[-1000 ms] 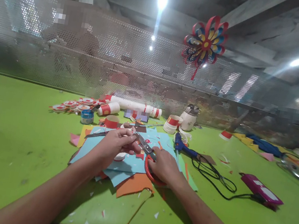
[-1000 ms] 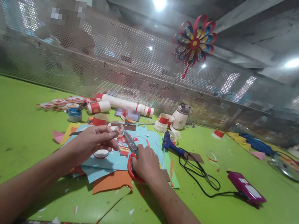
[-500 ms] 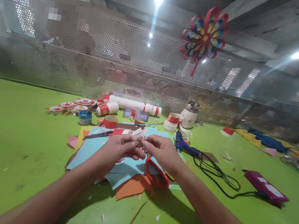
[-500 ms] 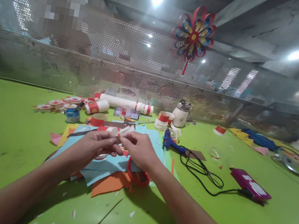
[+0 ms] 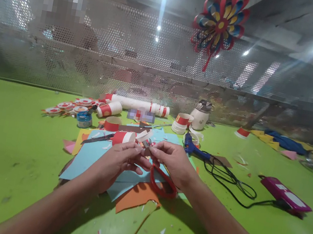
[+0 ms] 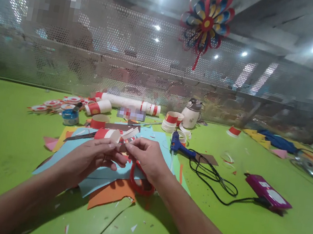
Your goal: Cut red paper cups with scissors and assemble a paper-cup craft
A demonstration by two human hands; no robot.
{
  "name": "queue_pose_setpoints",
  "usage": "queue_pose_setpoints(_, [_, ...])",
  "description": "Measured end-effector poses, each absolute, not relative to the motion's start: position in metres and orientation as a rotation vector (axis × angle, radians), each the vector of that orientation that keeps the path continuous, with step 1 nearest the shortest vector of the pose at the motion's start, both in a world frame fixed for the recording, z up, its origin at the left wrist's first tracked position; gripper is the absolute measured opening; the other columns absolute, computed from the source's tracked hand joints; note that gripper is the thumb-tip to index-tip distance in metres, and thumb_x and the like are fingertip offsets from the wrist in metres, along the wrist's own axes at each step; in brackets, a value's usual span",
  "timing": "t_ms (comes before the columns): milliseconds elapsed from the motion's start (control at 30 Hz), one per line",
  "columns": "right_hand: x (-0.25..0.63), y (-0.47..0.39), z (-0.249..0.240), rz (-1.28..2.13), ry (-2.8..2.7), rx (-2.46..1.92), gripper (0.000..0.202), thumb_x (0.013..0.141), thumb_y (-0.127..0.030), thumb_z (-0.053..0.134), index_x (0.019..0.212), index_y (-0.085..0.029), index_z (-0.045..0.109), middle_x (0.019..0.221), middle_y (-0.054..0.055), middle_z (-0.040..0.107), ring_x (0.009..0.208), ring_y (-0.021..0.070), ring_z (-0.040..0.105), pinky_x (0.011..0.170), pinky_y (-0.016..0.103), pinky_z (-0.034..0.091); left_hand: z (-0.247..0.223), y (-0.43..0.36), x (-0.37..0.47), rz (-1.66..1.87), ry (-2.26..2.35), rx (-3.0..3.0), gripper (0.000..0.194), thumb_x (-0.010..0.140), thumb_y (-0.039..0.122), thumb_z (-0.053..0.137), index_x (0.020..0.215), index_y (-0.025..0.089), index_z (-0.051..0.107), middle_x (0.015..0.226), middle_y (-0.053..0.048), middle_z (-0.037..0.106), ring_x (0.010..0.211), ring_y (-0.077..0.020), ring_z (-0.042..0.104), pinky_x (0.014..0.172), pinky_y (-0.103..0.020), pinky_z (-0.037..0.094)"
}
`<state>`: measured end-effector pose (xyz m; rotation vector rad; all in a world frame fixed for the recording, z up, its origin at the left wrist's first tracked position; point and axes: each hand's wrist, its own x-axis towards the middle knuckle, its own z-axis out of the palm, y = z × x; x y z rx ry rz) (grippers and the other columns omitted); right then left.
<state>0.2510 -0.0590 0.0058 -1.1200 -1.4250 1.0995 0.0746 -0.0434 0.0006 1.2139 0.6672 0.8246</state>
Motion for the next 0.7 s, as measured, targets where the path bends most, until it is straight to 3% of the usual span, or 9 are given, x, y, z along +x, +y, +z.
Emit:
queue_pose_setpoints(200, [0.249,-0.063,0.006,1.13,-1.434,-1.099,0.024,0.074,-0.038,0.072,0.069,-0.016,0.065,0.057,-0.004,0.057,0.055,0.0101,0.047,0.056,0.026,0.037,0.003,-0.047,0.078,0.875,0.814,1.385,0.026,0.077,0.039,0.07,0.072,0.015,0.062,0.063,-0.004,0.068,0.059,-0.0133,0.058,0.056,-0.024,0.042])
queue_pose_setpoints(467, [0.246,-0.064,0.002,1.198,-1.298,-1.055,0.03,0.072,-0.044,0.074,0.071,-0.016,0.064,0.06,-0.003,0.059,0.056,0.0096,0.052,0.058,0.026,0.04,0.002,-0.046,0.074,0.921,0.833,1.387,0.023,0.078,0.035,0.068,0.071,0.014,0.062,0.065,-0.004,0.069,0.057,-0.0112,0.053,0.057,-0.024,0.041])
queue_pose_setpoints(700, [0.249,-0.061,0.0,1.28,-1.163,-1.021,0.033,0.068,-0.045,0.078,0.07,-0.016,0.062,0.06,-0.003,0.06,0.052,0.0082,0.052,0.053,0.024,0.038,0.003,-0.036,0.066,1.046,0.892,1.264,0.028,0.08,0.042,0.067,0.074,0.016,0.059,0.069,-0.002,0.068,0.062,-0.0118,0.055,0.059,-0.024,0.041])
